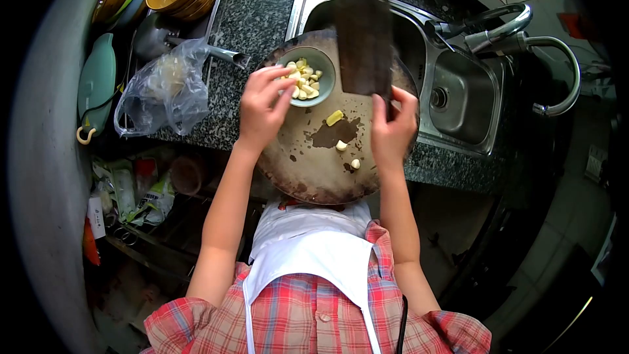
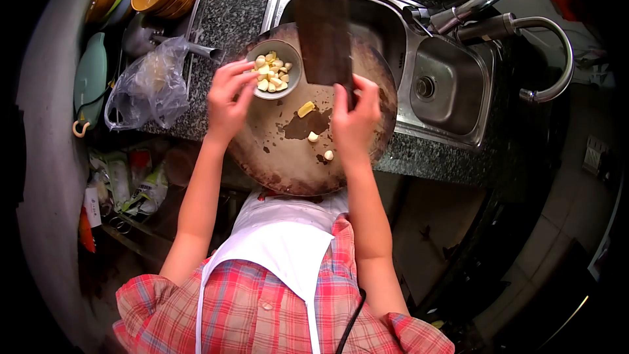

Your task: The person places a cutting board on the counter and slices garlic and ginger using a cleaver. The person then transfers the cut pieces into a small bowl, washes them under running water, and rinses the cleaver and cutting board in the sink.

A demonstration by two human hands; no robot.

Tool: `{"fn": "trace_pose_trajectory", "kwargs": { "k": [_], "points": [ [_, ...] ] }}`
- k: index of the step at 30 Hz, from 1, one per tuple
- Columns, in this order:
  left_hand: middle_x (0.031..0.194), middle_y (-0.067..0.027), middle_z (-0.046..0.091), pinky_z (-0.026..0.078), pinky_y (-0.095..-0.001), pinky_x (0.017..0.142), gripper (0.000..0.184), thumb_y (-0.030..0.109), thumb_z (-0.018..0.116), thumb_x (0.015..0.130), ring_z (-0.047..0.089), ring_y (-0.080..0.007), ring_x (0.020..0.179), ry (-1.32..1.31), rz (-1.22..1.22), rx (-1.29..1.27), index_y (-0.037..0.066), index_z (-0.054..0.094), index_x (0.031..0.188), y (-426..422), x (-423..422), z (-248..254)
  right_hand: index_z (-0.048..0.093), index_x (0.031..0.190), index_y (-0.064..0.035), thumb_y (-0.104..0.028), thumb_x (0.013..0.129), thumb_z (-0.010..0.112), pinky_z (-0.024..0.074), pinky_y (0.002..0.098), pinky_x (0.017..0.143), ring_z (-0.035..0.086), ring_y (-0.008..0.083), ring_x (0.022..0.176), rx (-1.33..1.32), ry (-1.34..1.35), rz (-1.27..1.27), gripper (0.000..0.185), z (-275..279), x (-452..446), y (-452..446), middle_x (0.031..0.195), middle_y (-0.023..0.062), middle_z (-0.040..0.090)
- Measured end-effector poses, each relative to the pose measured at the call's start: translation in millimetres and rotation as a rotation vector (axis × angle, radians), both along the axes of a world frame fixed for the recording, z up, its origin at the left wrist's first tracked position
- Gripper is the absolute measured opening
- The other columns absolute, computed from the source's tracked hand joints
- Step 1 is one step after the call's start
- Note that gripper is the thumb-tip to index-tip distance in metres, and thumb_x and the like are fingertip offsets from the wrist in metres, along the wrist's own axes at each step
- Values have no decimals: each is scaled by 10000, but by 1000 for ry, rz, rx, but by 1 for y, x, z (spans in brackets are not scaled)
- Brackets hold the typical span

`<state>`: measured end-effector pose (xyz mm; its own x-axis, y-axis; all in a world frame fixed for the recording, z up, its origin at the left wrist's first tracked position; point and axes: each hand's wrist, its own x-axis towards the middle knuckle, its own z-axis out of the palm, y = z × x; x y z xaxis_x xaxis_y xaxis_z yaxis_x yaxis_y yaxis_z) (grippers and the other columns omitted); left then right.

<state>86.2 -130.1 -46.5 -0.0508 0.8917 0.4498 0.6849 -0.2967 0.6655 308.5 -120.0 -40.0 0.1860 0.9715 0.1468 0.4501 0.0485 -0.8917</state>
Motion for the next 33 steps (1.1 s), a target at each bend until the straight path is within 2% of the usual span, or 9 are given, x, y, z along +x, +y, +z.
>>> {"fn": "trace_pose_trajectory", "kwargs": {
  "k": [3, 5, 7, 9, 13, 21, 23, 29, 33],
  "points": [
    [1009, -105, 649, 508, -323, 746, 82, 67, 615, 850, 613, -229, 937, -335, -12, -166, 26, 678, 885, -37, 1, 2, 466, 1087, -31, -52, 887, 609, 395, 218, 447, 509, 81, 536, -108, 208, -108, 246, -8, 43, -35, 883, 60, 548],
    [1053, -121, 647, 501, -340, 810, 132, 68, 592, 866, 611, -247, 976, -371, -222, -483, 17, 670, 960, -66, 27, 0, 436, 1079, -24, -36, 893, 591, 387, 225, 441, 492, 86, 524, -247, 312, -202, 242, -9, 71, -76, 877, 72, 530],
    [1184, -158, 601, 466, -361, 917, 249, 63, 580, 870, 576, -282, 1102, -254, -309, -426, 21, 631, 1110, -82, 54, -19, 419, 1068, -20, -30, 891, 592, 379, 228, 429, 473, 84, 497, -324, 310, -272, 248, -22, 96, -127, 842, 71, 519],
    [1389, -198, 430, 323, -405, 1078, 453, 69, 547, 889, 378, -345, 1318, -254, -354, -440, 2, 457, 1328, -80, 66, -45, 415, 1063, -18, -42, 894, 591, 377, 229, 416, 472, 85, 479, -416, 237, -279, 245, -36, 112, -177, 795, 68, 523],
    [1397, -210, 417, 243, -449, 1114, 451, 121, 497, 922, 352, -350, 1334, -84, -272, -345, -30, 424, 1341, -58, 92, -70, 432, 1040, -2, -76, 885, 615, 395, 243, 410, 517, 91, 466, -547, 184, -372, 251, -49, 94, -233, 631, 41, 550],
    [1344, -187, 483, 251, -447, 1106, 397, 122, 441, 946, 393, -338, 1311, -171, -139, -296, -31, 461, 1311, -68, 125, -76, 424, 1069, 18, -113, 884, 631, 461, 300, 481, 574, 161, 515, -569, 222, -363, 308, -54, 4, -204, 796, 125, 582],
    [1337, -184, 492, 273, -449, 1097, 390, 106, 455, 939, 406, -338, 1301, -179, -136, -288, -30, 468, 1304, -69, 128, -76, 439, 1090, 28, -118, 880, 635, 478, 320, 531, 604, 189, 572, -360, -40, -230, 322, -68, -4, -197, 879, 160, 581],
    [1325, -184, 492, 313, -464, 1083, 409, 5, 548, 854, 409, -357, 1296, -160, -258, -214, -31, 512, 1260, -69, 120, -68, 413, 1066, 22, -80, 886, 620, 486, 294, 542, 606, 151, 617, -619, 333, -213, 293, -41, -10, -177, 991, 163, 561],
    [1316, -170, 500, 321, -473, 1088, 454, -58, 575, 793, 410, -349, 1300, -17, -332, -84, -32, 531, 1244, -36, 94, -18, 374, 1059, -4, -7, 892, 587, 425, 219, 444, 532, 82, 541, -358, 354, -99, 270, -17, -21, -152, 914, 86, 545]
  ]
}}
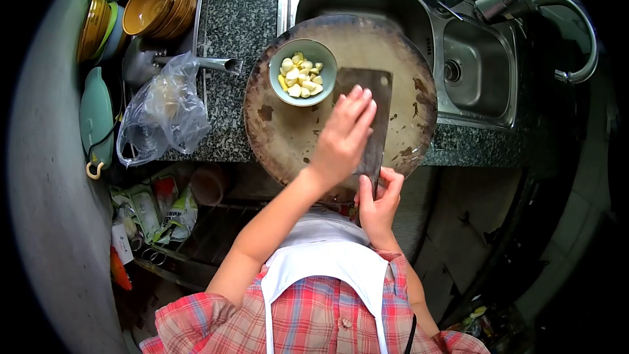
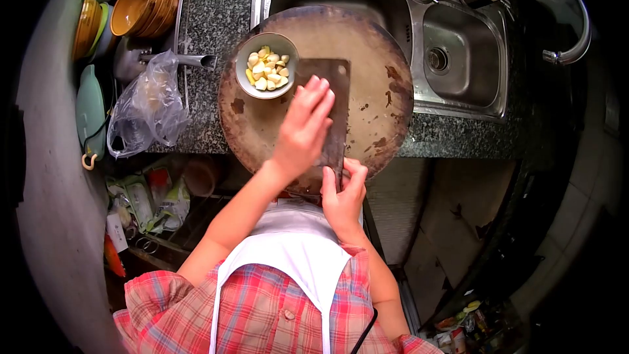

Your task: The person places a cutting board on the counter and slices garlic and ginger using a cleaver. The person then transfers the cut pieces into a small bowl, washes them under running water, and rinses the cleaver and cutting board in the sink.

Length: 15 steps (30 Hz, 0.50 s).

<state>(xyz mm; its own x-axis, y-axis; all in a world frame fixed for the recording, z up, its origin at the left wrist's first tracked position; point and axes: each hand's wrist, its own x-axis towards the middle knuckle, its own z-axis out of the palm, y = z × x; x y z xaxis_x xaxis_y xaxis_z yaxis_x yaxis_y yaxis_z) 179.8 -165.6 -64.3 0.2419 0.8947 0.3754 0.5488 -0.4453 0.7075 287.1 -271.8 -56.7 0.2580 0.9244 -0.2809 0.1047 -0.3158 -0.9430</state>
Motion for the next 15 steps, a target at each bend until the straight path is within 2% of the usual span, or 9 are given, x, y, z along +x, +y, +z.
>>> {"fn": "trace_pose_trajectory", "kwargs": {
  "k": [2, 5, 8, 11, 12, 14, 15],
  "points": [
    [1287, -160, 524, 367, -447, 1066, 414, -45, 549, 800, 464, -335, 1255, 66, -1, 129, -44, 553, 1214, 23, -22, 10, 374, 1067, -11, 7, 885, 591, 429, 218, 450, 534, 81, 563, 73, 25, 61, 283, 15, -5, 18, 1014, 100, 521],
    [1255, -142, 560, 389, -424, 1064, 382, -80, 522, 802, 513, -300, 1215, 51, 1, 216, -30, 584, 1176, 55, -44, 11, 403, 1054, 10, -15, 869, 623, 472, 236, 518, 586, 100, 615, 48, 18, 89, 289, 22, -3, 29, 1023, 111, 557],
    [1209, -124, 595, 411, -415, 1042, 358, -85, 539, 787, 511, -287, 1221, 89, 5, 186, 2, 623, 1124, 79, -62, -4, 403, 1049, 6, -23, 865, 632, 460, 238, 486, 575, 97, 574, -69, 53, 28, 296, 24, 12, 25, 946, 108, 579],
    [1177, -110, 614, 420, -404, 1031, 318, -81, 551, 778, 521, -292, 1209, 180, 124, 204, 30, 653, 1058, 82, -77, -1, 400, 1032, -1, -63, 891, 611, 421, 243, 419, 536, 93, 494, -188, 21, -30, 262, 13, 34, 14, 747, 81, 576],
    [1149, -102, 622, 417, -408, 1023, 275, -76, 556, 777, 531, -301, 1190, 178, 215, 178, 37, 667, 1002, 79, -81, 4, 400, 1032, -1, -63, 891, 611, 421, 243, 419, 536, 93, 494, -191, 18, -26, 262, 11, 40, 14, 747, 81, 576],
    [1129, -116, 632, 422, -390, 1004, 300, -116, 509, 798, 533, -300, 1192, -8, 346, 111, 28, 668, 1009, 70, -81, 12, 398, 1026, 3, -72, 901, 597, 425, 245, 416, 529, 93, 491, -227, 96, -74, 247, 7, 49, 16, 770, 92, 573],
    [1100, -111, 618, 448, -369, 944, 249, -47, 563, 820, 582, -278, 1088, 72, 383, 190, 29, 654, 1039, 67, -83, 14, 396, 1020, 8, -68, 902, 592, 429, 247, 412, 526, 95, 489, -205, 133, -79, 242, 3, 53, 16, 788, 102, 569]
  ]
}}
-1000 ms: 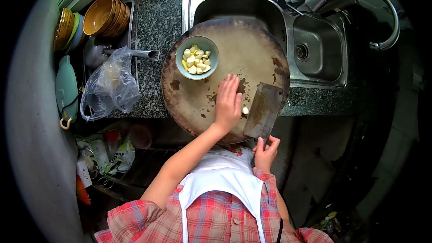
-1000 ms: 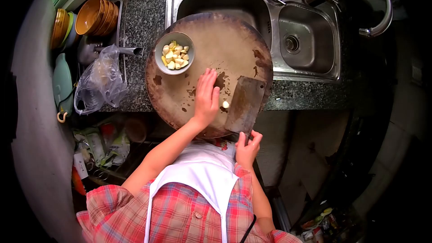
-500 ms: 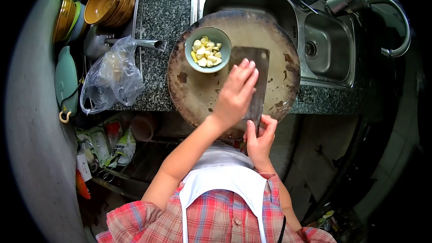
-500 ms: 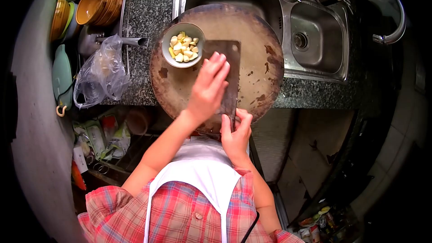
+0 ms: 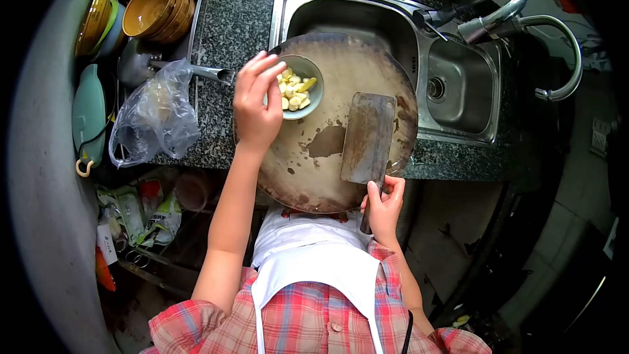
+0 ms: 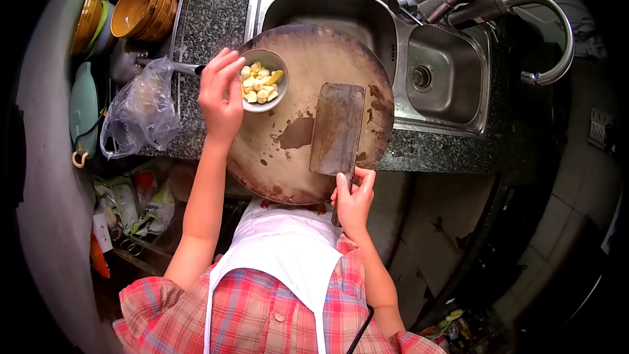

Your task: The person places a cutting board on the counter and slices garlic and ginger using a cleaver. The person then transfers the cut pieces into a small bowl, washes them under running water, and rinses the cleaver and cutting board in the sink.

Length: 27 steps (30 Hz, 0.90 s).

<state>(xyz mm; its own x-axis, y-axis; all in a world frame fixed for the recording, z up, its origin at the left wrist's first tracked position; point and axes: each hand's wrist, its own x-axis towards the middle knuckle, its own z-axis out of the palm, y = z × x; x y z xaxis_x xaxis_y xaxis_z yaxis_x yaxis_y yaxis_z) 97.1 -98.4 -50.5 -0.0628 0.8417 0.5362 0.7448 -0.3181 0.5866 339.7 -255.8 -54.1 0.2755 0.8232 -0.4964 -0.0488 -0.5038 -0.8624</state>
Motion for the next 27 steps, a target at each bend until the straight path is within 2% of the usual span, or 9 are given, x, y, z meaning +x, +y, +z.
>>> {"fn": "trace_pose_trajectory", "kwargs": {
  "k": [3, 5, 7, 9, 13, 16, 17, 21, 27],
  "points": [
    [1049, -123, 565, 480, -353, 839, 307, 87, 635, 823, 593, -260, 929, -16, 365, -199, 34, 603, 1124, -13, 1, 3, 391, 1019, 15, -66, 901, 591, 439, 249, 426, 536, 101, 503, -37, 0, 5, 246, -4, 8, 3, 814, 114, 573],
    [1081, -113, 543, 512, -323, 748, 431, 205, 645, 864, 595, -187, 870, -214, 390, -701, 9, 515, 1226, -17, -13, -3, 389, 1023, 16, -63, 902, 589, 445, 249, 439, 537, 100, 505, -16, 19, 17, 248, -16, 11, 3, 815, 110, 574],
    [1147, -111, 547, 551, -322, 736, 471, 193, 636, 872, 616, -202, 905, -894, 108, -991, 4, 465, 1268, -21, -18, -17, 415, 1013, 23, -91, 884, 623, 474, 284, 519, 574, 144, 574, -20, 63, 23, 270, -21, 13, 2, 821, 120, 584],
    [1190, -118, 546, 577, -339, 744, 474, 103, 588, 868, 627, -217, 957, -1008, 57, -962, 1, 416, 1298, -24, -12, -22, 456, 990, 20, -143, 838, 683, 483, 329, 601, 602, 208, 673, 93, -494, 303, 318, -24, 14, 8, 805, 135, 584],
    [1171, -145, 554, 590, -357, 724, 468, -11, 479, 822, 629, -237, 988, -1181, 100, -947, -11, 406, 1285, -16, 2, -11, 556, 893, -23, -274, 793, 710, 471, 374, 644, 588, 272, 710, 7, -716, 681, 311, -14, 39, 35, 780, 131, 583],
    [1138, -161, 557, 594, -354, 719, 450, -3, 492, 807, 637, -234, 960, -1159, -16, -963, -14, 404, 1248, 6, 35, 18, 569, 978, -22, -318, 862, 618, 457, 435, 663, 593, 354, 742, 38, -769, 423, 322, -2, 78, 124, 789, 179, 607],
    [1138, -161, 557, 594, -354, 719, 450, -3, 492, 807, 637, -234, 960, -1160, -29, -959, -14, 404, 1248, 15, 51, 26, 541, 1057, -10, -323, 905, 558, 449, 455, 681, 589, 380, 763, 384, -878, 274, 348, -23, 104, 161, 817, 202, 611],
    [1104, -179, 532, 602, -358, 759, 438, -2, 495, 821, 639, -241, 935, -1111, -220, -1080, -39, 343, 1231, 51, 108, 47, 547, 1136, 32, -242, 942, 490, 478, 451, 833, 585, 417, 990, 581, -933, 357, 340, -31, 136, 289, 1051, 246, 617],
    [1066, -168, 565, 594, -368, 785, 427, 5, 507, 818, 659, -251, 891, -1113, -206, -1142, -32, 366, 1220, 69, 156, 50, 567, 927, -7, -109, 877, 550, 513, 463, 687, 621, 394, 794, 695, -1054, 462, 114, -48, 119, 307, 891, 204, 628]
  ]
}}
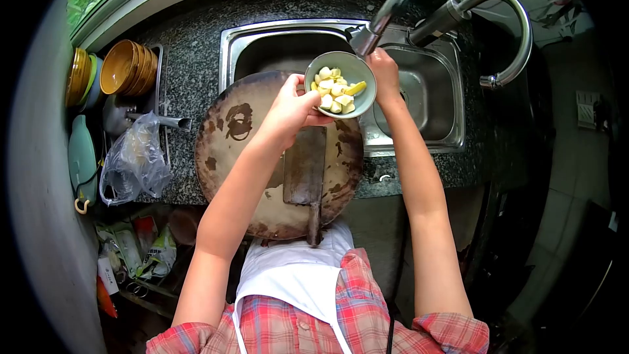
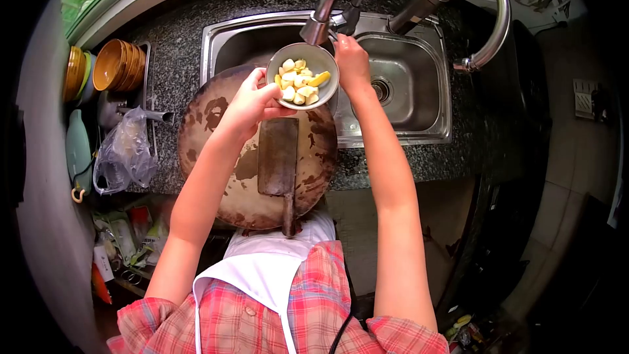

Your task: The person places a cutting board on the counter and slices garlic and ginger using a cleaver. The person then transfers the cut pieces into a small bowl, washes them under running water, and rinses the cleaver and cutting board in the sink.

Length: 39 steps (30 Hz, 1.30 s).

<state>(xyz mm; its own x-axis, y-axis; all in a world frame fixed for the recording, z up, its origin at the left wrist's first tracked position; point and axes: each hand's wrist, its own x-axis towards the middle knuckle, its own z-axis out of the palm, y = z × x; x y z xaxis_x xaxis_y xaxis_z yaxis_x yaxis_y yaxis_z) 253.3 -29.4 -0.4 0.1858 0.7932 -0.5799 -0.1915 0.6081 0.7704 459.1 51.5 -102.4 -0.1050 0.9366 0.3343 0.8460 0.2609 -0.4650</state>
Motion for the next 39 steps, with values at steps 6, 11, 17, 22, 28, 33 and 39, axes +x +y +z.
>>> {"fn": "trace_pose_trajectory", "kwargs": {
  "k": [6, 11, 17, 22, 28, 33, 39],
  "points": [
    [1094, -173, 583, 600, -366, 765, 425, 33, 513, 834, 672, -254, 876, 16, 50, 75, -42, 387, 1232, 7, 15, -11, 526, 1156, 45, -85, 789, 557, 522, 412, 741, 625, 363, 885, 10, -7, 220, 391, 5, 5, -10, 942, 210, 603],
    [1083, -171, 593, 596, -369, 773, 392, 29, 504, 833, 674, -248, 858, 39, 139, 50, -57, 431, 1209, 15, 13, -27, 641, 1010, 10, -255, 935, 494, 515, 372, 704, 663, 301, 758, -74, 420, -285, 313, 14, -1, -33, 814, 186, 673],
    [1054, -162, 611, 602, -344, 740, 401, 33, 491, 842, 672, -227, 854, 162, 140, 133, -65, 433, 1226, 18, 10, -24, 665, 941, -27, -302, 923, 548, 479, 319, 587, 624, 190, 607, -384, 744, -231, 299, 51, -21, -72, 673, 107, 646],
    [1066, -139, 592, 600, -310, 681, 373, 47, 496, 859, 657, -202, 869, 152, 153, 128, -63, 438, 1210, 14, 8, -29, 688, 937, -61, -190, 777, 695, 440, 339, 778, 538, 238, 869, 196, 112, -96, 205, 65, -24, -76, 849, 45, 616],
    [1065, -139, 583, 611, -324, 674, 373, 15, 492, 828, 641, -214, 898, 66, 146, 139, -76, 461, 1189, 6, 20, -32, 731, 724, -149, -256, 684, 730, 340, 394, 825, 428, 244, 986, 25, -185, 137, 115, 70, -35, -50, 901, -13, 568],
    [1068, -139, 582, 610, -322, 669, 389, 12, 491, 822, 640, -211, 897, 26, 131, 121, -66, 461, 1202, 8, 14, -40, 734, 718, -144, -327, 625, 763, 331, 408, 822, 430, 242, 991, -7, -179, 223, 207, 74, -32, -49, 932, -20, 568],
    [1052, -127, 580, 609, -319, 677, 396, 12, 489, 817, 634, -194, 874, 1, 90, 203, -72, 462, 1204, 7, 14, -42, 722, 943, -212, -336, 604, 774, 327, 420, 809, 462, 230, 995, 34, -199, 252, 365, 77, -35, -46, 901, -11, 604]
  ]
}}
